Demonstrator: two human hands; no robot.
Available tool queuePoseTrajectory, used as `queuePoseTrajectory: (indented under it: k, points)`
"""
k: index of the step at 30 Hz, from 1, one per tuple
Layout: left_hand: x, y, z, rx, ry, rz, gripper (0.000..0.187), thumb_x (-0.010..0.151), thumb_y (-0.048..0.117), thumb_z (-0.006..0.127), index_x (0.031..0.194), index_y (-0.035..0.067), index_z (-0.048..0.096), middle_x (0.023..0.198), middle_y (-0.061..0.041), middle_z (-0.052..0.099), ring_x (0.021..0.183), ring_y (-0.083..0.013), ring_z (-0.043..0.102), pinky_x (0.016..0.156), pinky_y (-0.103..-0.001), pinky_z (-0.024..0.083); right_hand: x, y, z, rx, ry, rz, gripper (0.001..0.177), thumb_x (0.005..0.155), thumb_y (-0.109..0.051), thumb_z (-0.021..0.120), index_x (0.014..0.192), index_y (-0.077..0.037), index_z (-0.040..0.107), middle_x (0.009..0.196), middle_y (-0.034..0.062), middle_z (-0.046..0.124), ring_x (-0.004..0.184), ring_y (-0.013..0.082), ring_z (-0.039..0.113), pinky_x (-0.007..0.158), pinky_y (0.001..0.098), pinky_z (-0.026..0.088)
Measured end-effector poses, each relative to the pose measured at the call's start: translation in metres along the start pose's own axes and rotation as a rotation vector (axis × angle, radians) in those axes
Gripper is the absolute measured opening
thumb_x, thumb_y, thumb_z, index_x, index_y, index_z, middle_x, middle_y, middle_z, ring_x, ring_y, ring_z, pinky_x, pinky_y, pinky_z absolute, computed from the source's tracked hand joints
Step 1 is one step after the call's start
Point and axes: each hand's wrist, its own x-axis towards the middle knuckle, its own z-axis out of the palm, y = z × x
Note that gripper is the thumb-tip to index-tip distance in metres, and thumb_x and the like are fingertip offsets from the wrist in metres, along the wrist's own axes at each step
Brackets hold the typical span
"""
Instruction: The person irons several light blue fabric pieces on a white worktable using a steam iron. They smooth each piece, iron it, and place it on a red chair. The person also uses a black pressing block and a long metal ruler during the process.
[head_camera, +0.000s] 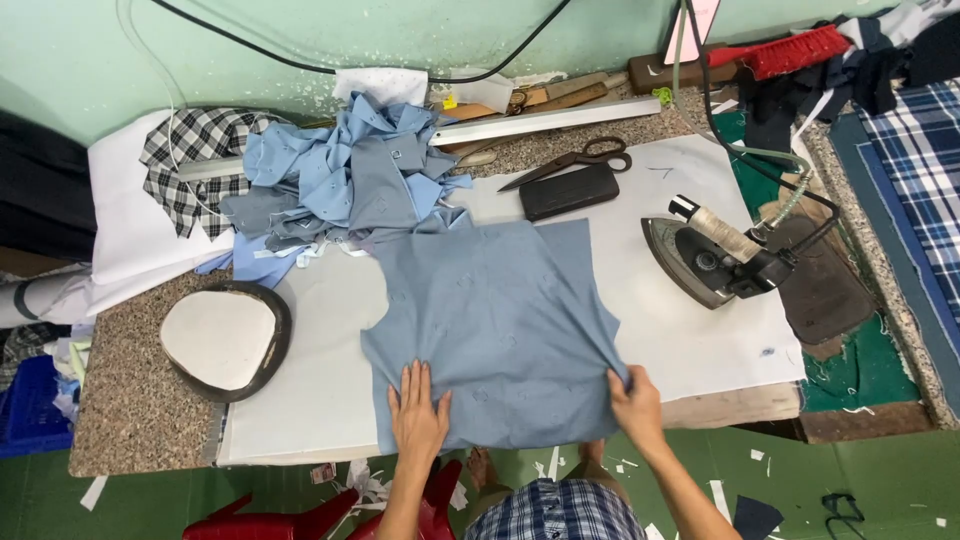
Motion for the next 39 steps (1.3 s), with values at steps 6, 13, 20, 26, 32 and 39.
queuePoseTrajectory:
  k: [6, 13, 20, 26, 32, 39]
  points:
    - [-0.072, -0.007, -0.023, 0.085, -0.089, -0.017, 0.071, 0.103, 0.056, 0.034, 0.159, 0.011, 0.031, 0.163, -0.005, 0.036, 0.154, -0.0209, 0.028, 0.129, -0.048, 0.01, -0.055, 0.058, -0.04, 0.019, -0.135, 0.352, 0.048, 0.086, -0.036, 0.074, 0.123, -0.009, 0.058, 0.11, 0.0126, 0.071, 0.101, 0.0272, 0.067, 0.086, 0.041, 0.052]
    - [-0.035, 0.003, -0.015, 0.11, -0.107, -0.051, 0.055, 0.1, 0.052, 0.051, 0.129, 0.006, 0.063, 0.116, -0.009, 0.068, 0.11, -0.0263, 0.06, 0.115, -0.049, 0.037, 0.009, 0.016, -0.033, -0.286, 0.174, -0.422, 0.032, 0.095, -0.014, 0.062, 0.123, -0.003, 0.069, 0.114, 0.0145, 0.067, 0.109, 0.0327, 0.061, 0.092, 0.0435, 0.052]
    - [0.041, 0.064, 0.002, -0.019, -0.17, 0.143, 0.069, 0.104, 0.055, 0.04, 0.16, 0.015, 0.031, 0.168, -0.015, 0.023, 0.155, -0.0327, 0.017, 0.125, -0.054, 0.008, 0.128, -0.044, 0.03, -0.467, 0.209, -0.354, 0.039, 0.098, -0.042, 0.062, 0.113, -0.007, 0.074, 0.103, 0.0183, 0.062, 0.098, 0.0382, 0.054, 0.082, 0.0496, 0.042]
    - [0.042, 0.07, 0.001, -0.053, -0.24, 0.015, 0.061, 0.105, 0.055, 0.039, 0.156, 0.022, 0.042, 0.167, -0.01, 0.029, 0.154, -0.0307, 0.025, 0.125, -0.056, 0.009, 0.046, -0.022, 0.04, -0.455, 0.118, -0.855, 0.02, 0.099, -0.021, 0.053, 0.09, -0.022, 0.071, 0.1, 0.005, 0.065, 0.095, 0.0274, 0.063, 0.082, 0.0424, 0.048]
    - [0.044, 0.069, 0.003, -0.051, -0.248, 0.028, 0.06, 0.105, 0.053, 0.041, 0.156, 0.021, 0.044, 0.167, -0.011, 0.03, 0.154, -0.0317, 0.026, 0.125, -0.056, 0.008, -0.021, 0.014, 0.031, -0.388, 0.129, -0.825, 0.025, 0.098, -0.017, 0.051, 0.109, -0.025, 0.072, 0.123, 0.0073, 0.064, 0.118, 0.0272, 0.062, 0.098, 0.045, 0.047]
    - [0.041, 0.065, 0.012, 0.025, -0.132, 0.116, 0.065, 0.103, 0.053, 0.037, 0.159, 0.019, 0.036, 0.168, -0.009, 0.026, 0.156, -0.0292, 0.019, 0.125, -0.052, 0.01, -0.036, -0.009, 0.02, -0.36, 0.099, -0.984, 0.026, 0.095, -0.02, 0.066, 0.117, -0.005, 0.066, 0.121, 0.0154, 0.067, 0.112, 0.0304, 0.062, 0.097, 0.0457, 0.047]
